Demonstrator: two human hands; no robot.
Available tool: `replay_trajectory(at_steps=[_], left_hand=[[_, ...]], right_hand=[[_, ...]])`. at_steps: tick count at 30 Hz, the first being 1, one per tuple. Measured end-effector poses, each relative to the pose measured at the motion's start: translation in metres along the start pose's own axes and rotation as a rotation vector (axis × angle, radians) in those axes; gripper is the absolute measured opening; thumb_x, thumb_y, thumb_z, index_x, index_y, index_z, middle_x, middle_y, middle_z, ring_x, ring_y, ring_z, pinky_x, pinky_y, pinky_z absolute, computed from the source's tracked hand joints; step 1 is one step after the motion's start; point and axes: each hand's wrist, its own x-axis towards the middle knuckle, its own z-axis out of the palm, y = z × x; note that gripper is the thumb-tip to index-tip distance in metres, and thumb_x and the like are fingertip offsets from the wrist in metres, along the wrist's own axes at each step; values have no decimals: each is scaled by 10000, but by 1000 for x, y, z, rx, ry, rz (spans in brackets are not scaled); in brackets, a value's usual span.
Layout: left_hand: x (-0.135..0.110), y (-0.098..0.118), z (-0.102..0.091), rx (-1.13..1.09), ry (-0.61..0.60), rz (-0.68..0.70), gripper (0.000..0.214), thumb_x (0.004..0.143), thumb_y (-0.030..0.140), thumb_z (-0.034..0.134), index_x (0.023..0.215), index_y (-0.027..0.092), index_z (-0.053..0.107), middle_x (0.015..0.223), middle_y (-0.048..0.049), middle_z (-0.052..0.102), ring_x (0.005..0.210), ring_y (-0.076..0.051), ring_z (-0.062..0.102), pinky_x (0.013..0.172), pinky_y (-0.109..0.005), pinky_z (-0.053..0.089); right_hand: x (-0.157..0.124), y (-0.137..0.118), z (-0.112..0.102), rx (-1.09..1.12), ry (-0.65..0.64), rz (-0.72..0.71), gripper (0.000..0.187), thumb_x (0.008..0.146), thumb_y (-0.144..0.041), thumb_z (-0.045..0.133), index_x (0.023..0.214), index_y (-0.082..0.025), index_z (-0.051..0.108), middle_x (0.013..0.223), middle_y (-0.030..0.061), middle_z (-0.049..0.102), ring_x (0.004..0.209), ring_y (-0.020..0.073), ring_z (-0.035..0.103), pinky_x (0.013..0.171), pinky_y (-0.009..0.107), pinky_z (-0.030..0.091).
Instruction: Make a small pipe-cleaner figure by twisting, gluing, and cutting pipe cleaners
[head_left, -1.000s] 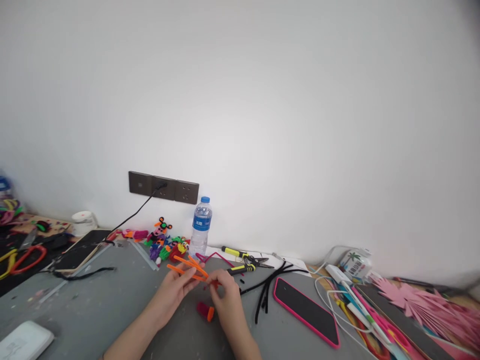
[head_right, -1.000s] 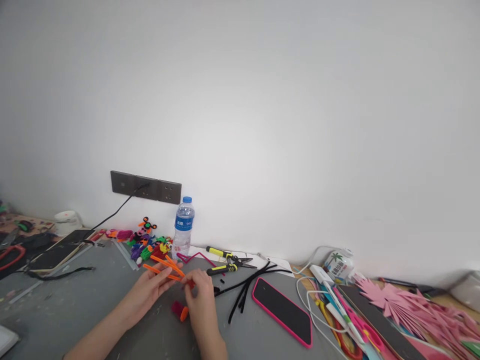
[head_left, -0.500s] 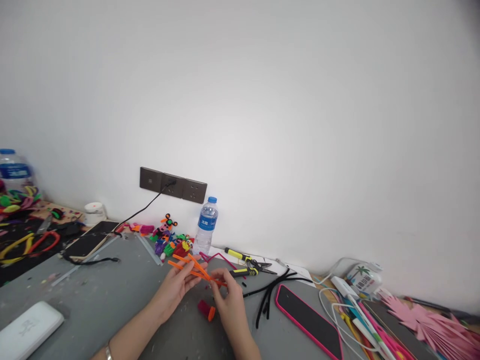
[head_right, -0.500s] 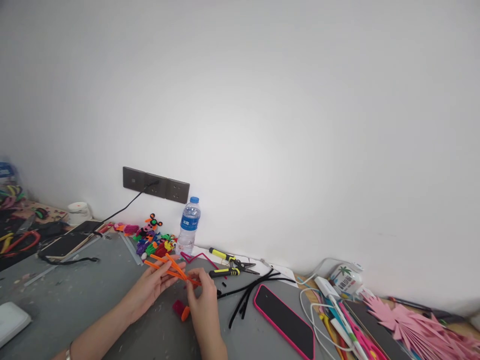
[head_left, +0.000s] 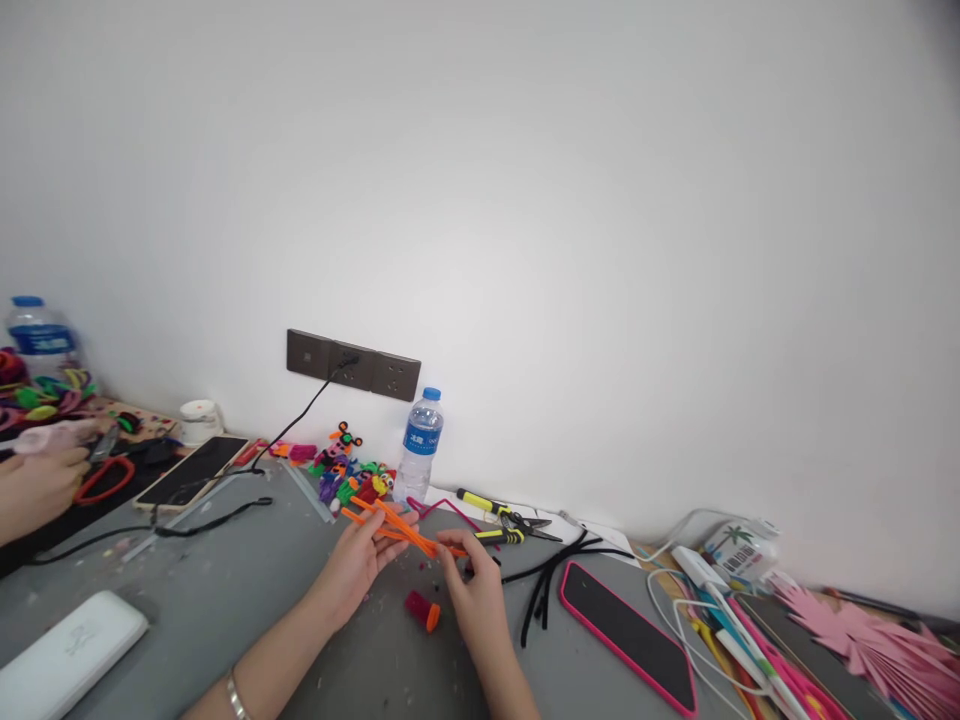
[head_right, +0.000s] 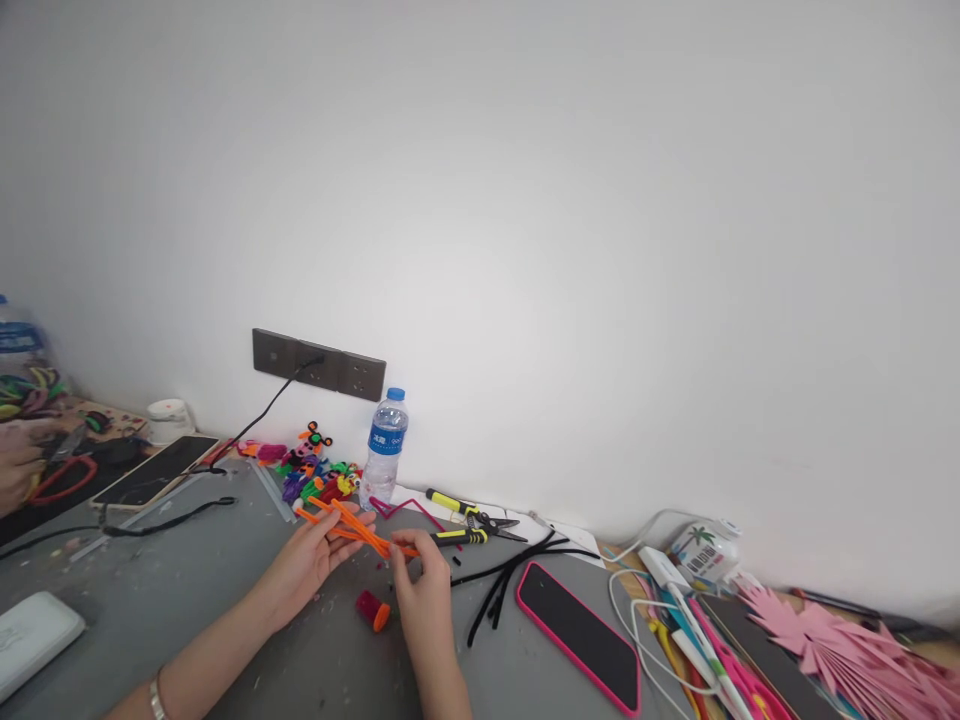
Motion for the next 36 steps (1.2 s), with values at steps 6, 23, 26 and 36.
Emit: replay_trajectory(at_steps=[6,23,26,36], left_hand=[[-1,1,4,8,37,-3,172,944,174,449,962,124,613,979,-164,747,929,-235,713,801,-326,559],[-3,-1,2,76,-17,-5,99,885,225,579,935,157,630,1077,-139,725,981,-245,698,788,-298,551],[-4,-1,4,84,-41,-19,110,881,210,583,932,148,659,1085,-140,723,1007,-243,687,835,-304,544],[-3,-5,1,99,-120,-57,185,878,232,595,1008,149,696,1135,-145,704,1075,-259,653,955,-369,505]], right_hand=[[-1,-6,2,33,-44,-21,144,809,-236,553,813,-178,685,758,46,709,697,197,655,666,270,486],[3,-3,2,141,103,74,276,788,-435,600,697,-175,598,659,21,591,602,160,544,525,241,403],[0,-10,6,107,67,50,260,798,-415,592,687,-180,596,657,21,591,614,169,561,534,254,422],[-2,-7,8,95,-22,84,236,803,-382,578,696,-174,612,666,23,620,638,179,588,556,252,436]])
